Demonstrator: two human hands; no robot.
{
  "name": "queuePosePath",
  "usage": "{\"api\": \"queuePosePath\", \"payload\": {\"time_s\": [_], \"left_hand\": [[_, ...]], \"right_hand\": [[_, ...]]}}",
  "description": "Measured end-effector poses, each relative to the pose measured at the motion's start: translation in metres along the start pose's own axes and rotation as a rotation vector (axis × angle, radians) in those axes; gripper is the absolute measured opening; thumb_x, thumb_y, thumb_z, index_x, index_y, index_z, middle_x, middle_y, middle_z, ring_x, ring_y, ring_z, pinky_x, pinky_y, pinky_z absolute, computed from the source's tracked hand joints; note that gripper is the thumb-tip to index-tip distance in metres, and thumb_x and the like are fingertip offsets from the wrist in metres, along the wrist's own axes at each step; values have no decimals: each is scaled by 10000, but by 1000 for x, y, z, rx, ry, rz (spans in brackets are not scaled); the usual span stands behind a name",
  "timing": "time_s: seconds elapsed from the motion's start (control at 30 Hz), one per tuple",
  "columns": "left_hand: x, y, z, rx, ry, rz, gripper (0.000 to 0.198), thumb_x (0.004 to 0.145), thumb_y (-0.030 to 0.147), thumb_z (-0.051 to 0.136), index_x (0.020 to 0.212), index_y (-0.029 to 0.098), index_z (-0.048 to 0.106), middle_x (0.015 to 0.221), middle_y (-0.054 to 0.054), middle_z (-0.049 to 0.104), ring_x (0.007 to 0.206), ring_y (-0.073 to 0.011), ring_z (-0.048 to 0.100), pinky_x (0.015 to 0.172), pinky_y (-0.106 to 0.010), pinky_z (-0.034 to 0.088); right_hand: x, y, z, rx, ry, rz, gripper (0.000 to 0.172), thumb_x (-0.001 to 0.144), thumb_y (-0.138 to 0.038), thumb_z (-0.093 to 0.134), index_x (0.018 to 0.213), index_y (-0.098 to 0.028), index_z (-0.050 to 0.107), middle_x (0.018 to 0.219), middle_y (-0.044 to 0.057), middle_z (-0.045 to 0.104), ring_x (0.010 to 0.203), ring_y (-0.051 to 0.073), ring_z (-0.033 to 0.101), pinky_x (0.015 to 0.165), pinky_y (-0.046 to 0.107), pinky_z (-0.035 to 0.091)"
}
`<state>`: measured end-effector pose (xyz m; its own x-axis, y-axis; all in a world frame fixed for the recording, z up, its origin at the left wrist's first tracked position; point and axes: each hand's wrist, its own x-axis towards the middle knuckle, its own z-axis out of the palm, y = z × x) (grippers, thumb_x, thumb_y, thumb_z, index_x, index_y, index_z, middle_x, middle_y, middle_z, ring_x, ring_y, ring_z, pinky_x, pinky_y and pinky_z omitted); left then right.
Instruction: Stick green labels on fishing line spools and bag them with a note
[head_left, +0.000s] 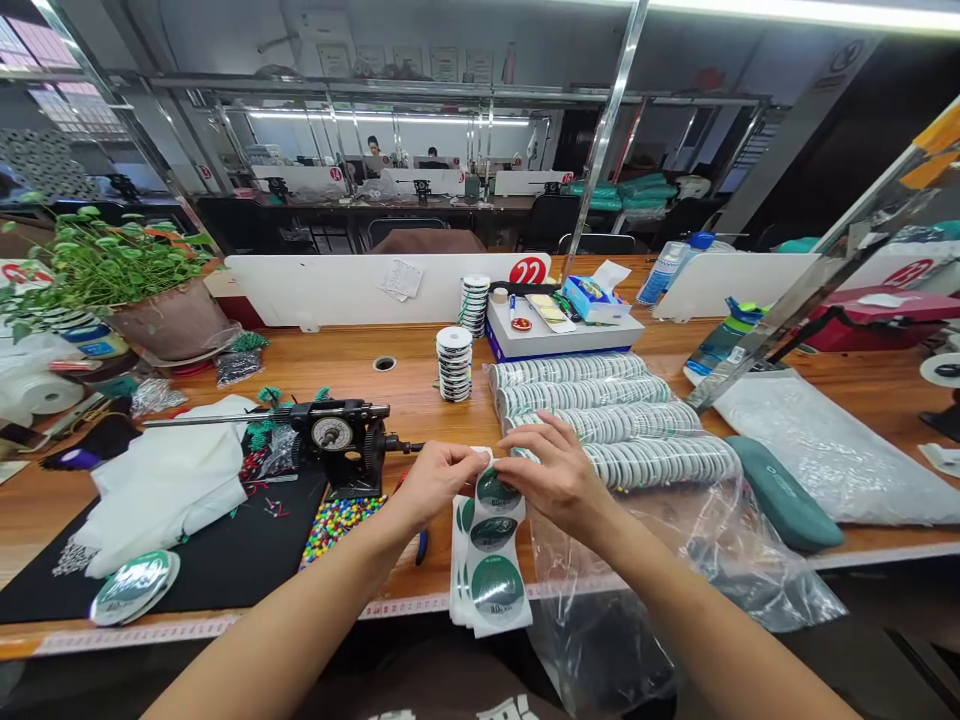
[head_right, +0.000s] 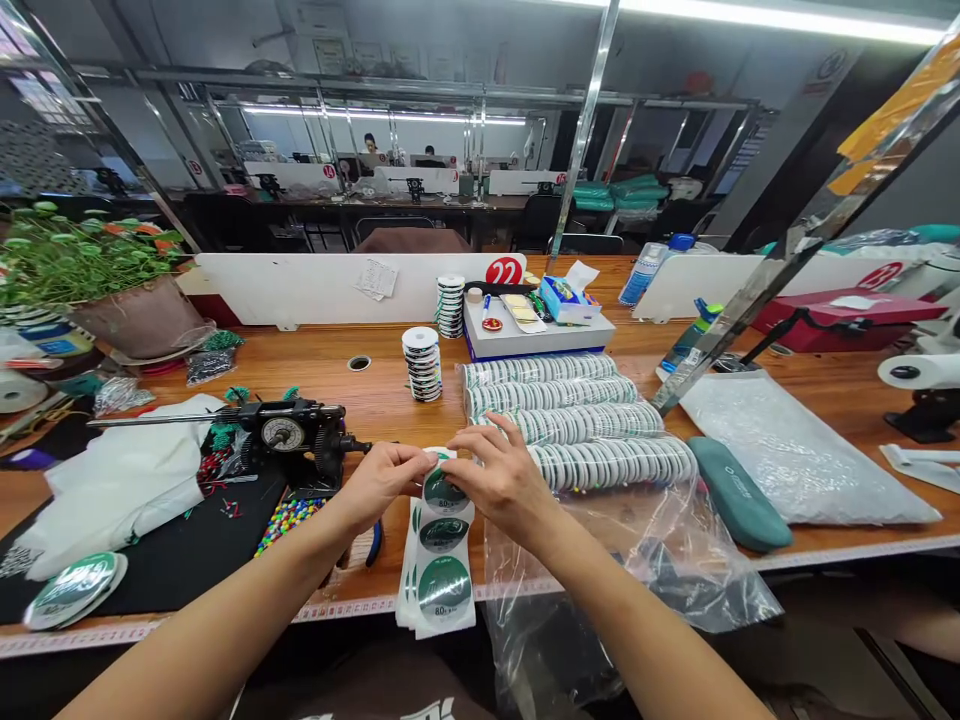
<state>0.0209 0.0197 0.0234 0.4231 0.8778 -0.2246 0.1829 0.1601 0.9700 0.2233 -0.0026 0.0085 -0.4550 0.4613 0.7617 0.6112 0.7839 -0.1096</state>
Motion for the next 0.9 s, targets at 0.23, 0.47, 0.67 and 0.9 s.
{"api": "queuePosePath", "payload": {"time_s": [0.23, 0.47, 0.67, 0.9], "left_hand": [[18, -13, -3, 288, 46, 102, 475, 831, 561, 526, 691, 124, 646, 664, -55, 603, 627, -153, 543, 604, -267, 446], [35, -29, -6, 810, 348, 296, 126, 855, 185, 569, 831, 134, 682, 884, -125, 682, 873, -272, 613, 858, -412, 468], [81, 19, -25, 959, 707, 401, 557, 886, 311, 653, 1371, 81, 505, 1394, -214, 480, 1299, -340, 425, 1126, -483, 351], [128, 53, -51, 924, 862, 164, 686, 838, 453, 714, 1390, 92, 527, 1420, -227, 490, 1303, -405, 452, 1069, -499, 392]], "right_hand": [[-6, -9, -6, 218, 3, 84, 126, 943, -60, 594, 917, -184, 592, 1063, 48, 678, 1040, 204, 594, 1014, 450, 441], [-28, -38, -18, 371, 112, 293, 195, 951, -27, 579, 1019, -210, 586, 926, 14, 667, 911, 149, 630, 839, 309, 500], [-48, -39, -15, 329, 189, 430, 165, 966, -90, 602, 1040, -235, 631, 936, 3, 686, 910, 141, 659, 825, 279, 522], [-55, -47, -13, 413, 232, 664, 85, 956, -251, 662, 1025, -252, 712, 926, 25, 702, 880, 185, 672, 824, 314, 545]]}}
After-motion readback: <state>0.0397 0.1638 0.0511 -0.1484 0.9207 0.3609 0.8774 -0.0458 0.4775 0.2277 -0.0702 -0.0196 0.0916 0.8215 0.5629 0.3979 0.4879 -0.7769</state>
